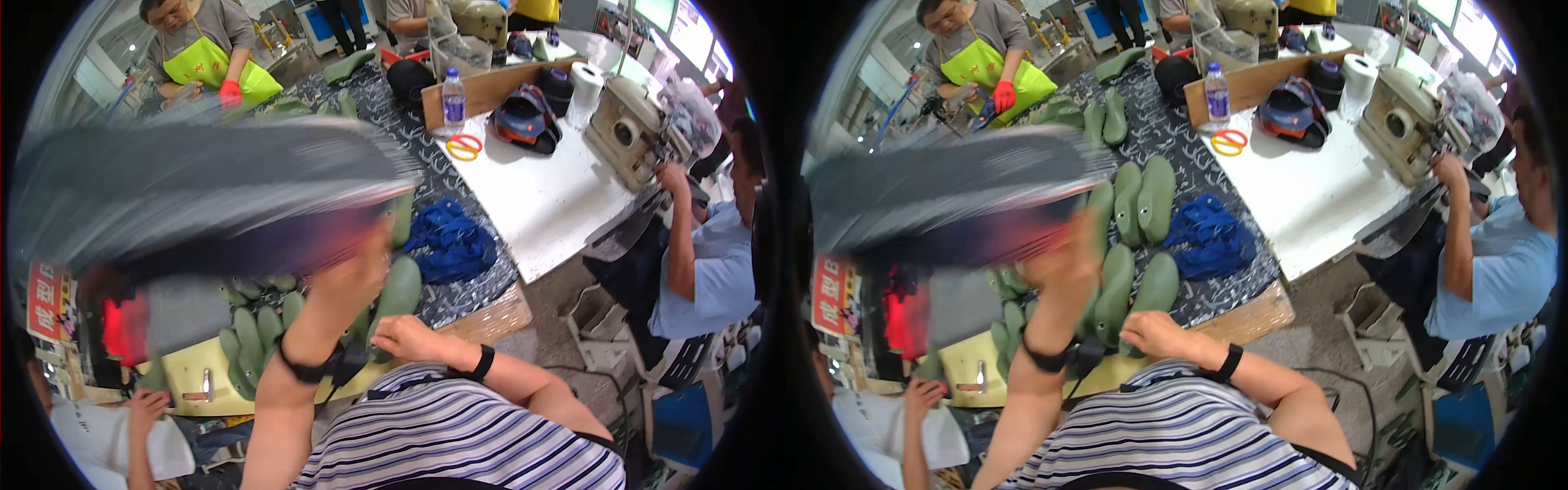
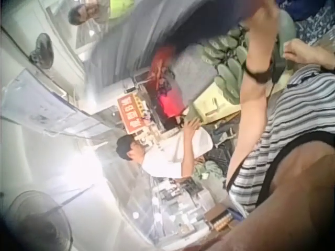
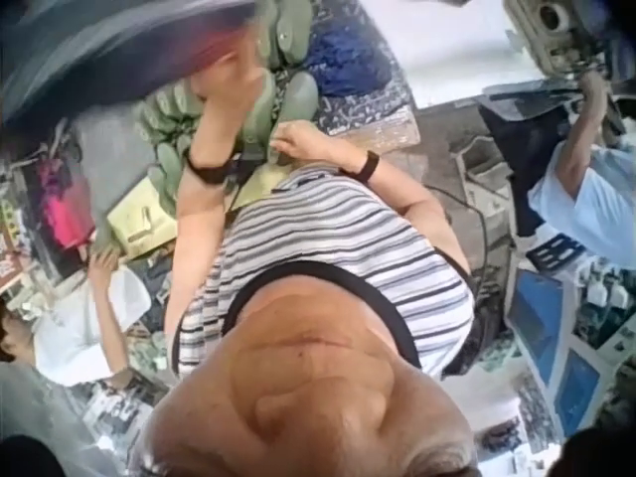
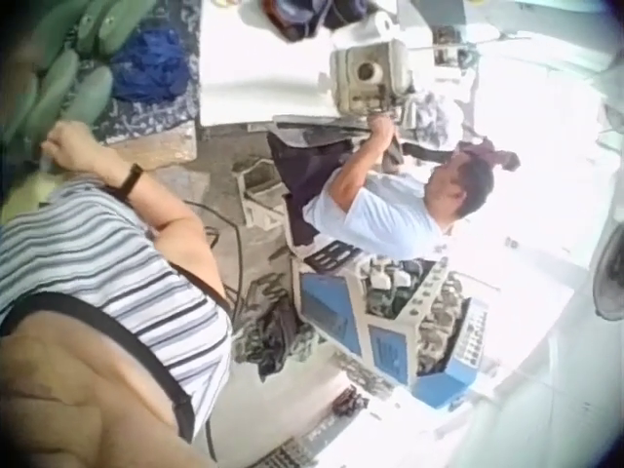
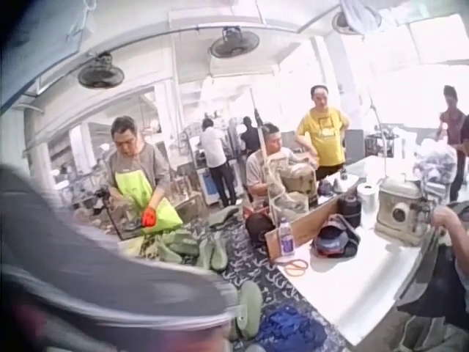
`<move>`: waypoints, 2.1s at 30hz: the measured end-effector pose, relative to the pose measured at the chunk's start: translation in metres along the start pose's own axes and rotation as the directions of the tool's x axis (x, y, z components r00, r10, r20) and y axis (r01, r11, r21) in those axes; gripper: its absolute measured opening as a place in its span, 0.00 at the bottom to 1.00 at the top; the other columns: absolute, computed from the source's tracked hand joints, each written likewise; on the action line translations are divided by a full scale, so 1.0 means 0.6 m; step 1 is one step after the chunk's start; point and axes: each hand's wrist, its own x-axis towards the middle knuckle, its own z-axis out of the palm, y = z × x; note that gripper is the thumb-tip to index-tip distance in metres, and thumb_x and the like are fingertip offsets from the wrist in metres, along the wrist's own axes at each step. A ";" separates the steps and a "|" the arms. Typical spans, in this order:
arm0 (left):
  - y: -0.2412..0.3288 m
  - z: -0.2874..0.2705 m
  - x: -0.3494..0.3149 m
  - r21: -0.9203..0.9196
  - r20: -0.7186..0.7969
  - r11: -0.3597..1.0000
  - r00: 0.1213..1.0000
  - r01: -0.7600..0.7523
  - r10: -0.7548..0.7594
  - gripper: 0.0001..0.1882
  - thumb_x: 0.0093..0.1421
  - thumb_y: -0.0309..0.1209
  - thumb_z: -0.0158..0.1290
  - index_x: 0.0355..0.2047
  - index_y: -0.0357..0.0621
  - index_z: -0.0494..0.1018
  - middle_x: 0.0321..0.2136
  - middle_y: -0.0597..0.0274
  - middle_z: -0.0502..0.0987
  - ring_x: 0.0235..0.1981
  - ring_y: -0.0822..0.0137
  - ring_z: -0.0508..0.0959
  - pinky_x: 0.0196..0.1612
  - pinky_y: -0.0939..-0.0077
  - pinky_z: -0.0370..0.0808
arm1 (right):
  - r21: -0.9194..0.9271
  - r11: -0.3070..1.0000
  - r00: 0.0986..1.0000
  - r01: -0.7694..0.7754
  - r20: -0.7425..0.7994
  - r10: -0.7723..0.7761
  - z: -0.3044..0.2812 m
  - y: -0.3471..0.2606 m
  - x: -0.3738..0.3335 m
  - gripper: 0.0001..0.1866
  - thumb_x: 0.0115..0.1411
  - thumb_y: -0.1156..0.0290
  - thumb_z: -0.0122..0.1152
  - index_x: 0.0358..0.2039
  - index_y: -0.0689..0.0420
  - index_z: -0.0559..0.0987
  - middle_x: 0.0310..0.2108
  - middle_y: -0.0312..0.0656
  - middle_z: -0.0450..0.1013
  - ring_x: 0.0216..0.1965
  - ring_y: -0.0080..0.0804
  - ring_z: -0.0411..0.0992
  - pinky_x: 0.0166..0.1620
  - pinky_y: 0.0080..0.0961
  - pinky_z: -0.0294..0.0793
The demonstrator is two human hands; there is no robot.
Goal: The recorder organizes green plastic shoe lasts from a bag and floor onto a workbench in a shoe manufacturing facility.
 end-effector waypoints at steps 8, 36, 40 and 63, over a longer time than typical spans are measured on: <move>0.186 0.282 -0.077 -0.575 0.590 0.779 0.786 0.249 0.184 0.36 0.45 0.30 0.59 0.56 0.43 0.59 0.60 0.46 0.52 0.58 0.45 0.57 0.57 0.50 0.52 | -0.250 0.957 0.943 -0.149 -0.326 0.062 -0.074 0.115 -0.087 0.05 0.52 0.71 0.56 0.25 0.60 0.75 0.26 0.50 0.71 0.31 0.50 0.70 0.34 0.40 0.69; 0.424 -0.554 -0.692 0.126 0.616 -0.260 -0.281 0.957 -0.736 0.14 0.51 0.37 0.51 0.34 0.40 0.71 0.30 0.46 0.74 0.32 0.47 0.74 0.36 0.55 0.71 | -0.114 0.967 0.310 0.230 0.950 0.038 0.340 -0.154 -0.131 0.09 0.56 0.71 0.54 0.31 0.66 0.76 0.25 0.52 0.74 0.27 0.36 0.74 0.32 0.29 0.71; 0.578 -0.697 -0.834 0.366 0.421 -0.455 -0.580 0.812 -0.697 0.13 0.47 0.35 0.53 0.30 0.40 0.73 0.29 0.45 0.74 0.33 0.46 0.74 0.36 0.54 0.71 | -0.059 0.948 0.093 0.313 0.995 0.031 0.501 -0.214 -0.199 0.11 0.57 0.69 0.53 0.32 0.65 0.76 0.24 0.52 0.74 0.26 0.39 0.74 0.31 0.31 0.71; 0.946 -0.829 -0.918 -0.918 -0.111 -0.343 -0.702 -0.199 0.704 0.12 0.53 0.32 0.49 0.34 0.37 0.74 0.23 0.58 0.76 0.24 0.66 0.76 0.25 0.74 0.72 | 0.500 0.576 -0.659 0.647 0.747 0.092 1.496 -0.418 -0.405 0.13 0.52 0.63 0.55 0.27 0.62 0.77 0.25 0.54 0.74 0.31 0.49 0.74 0.35 0.35 0.72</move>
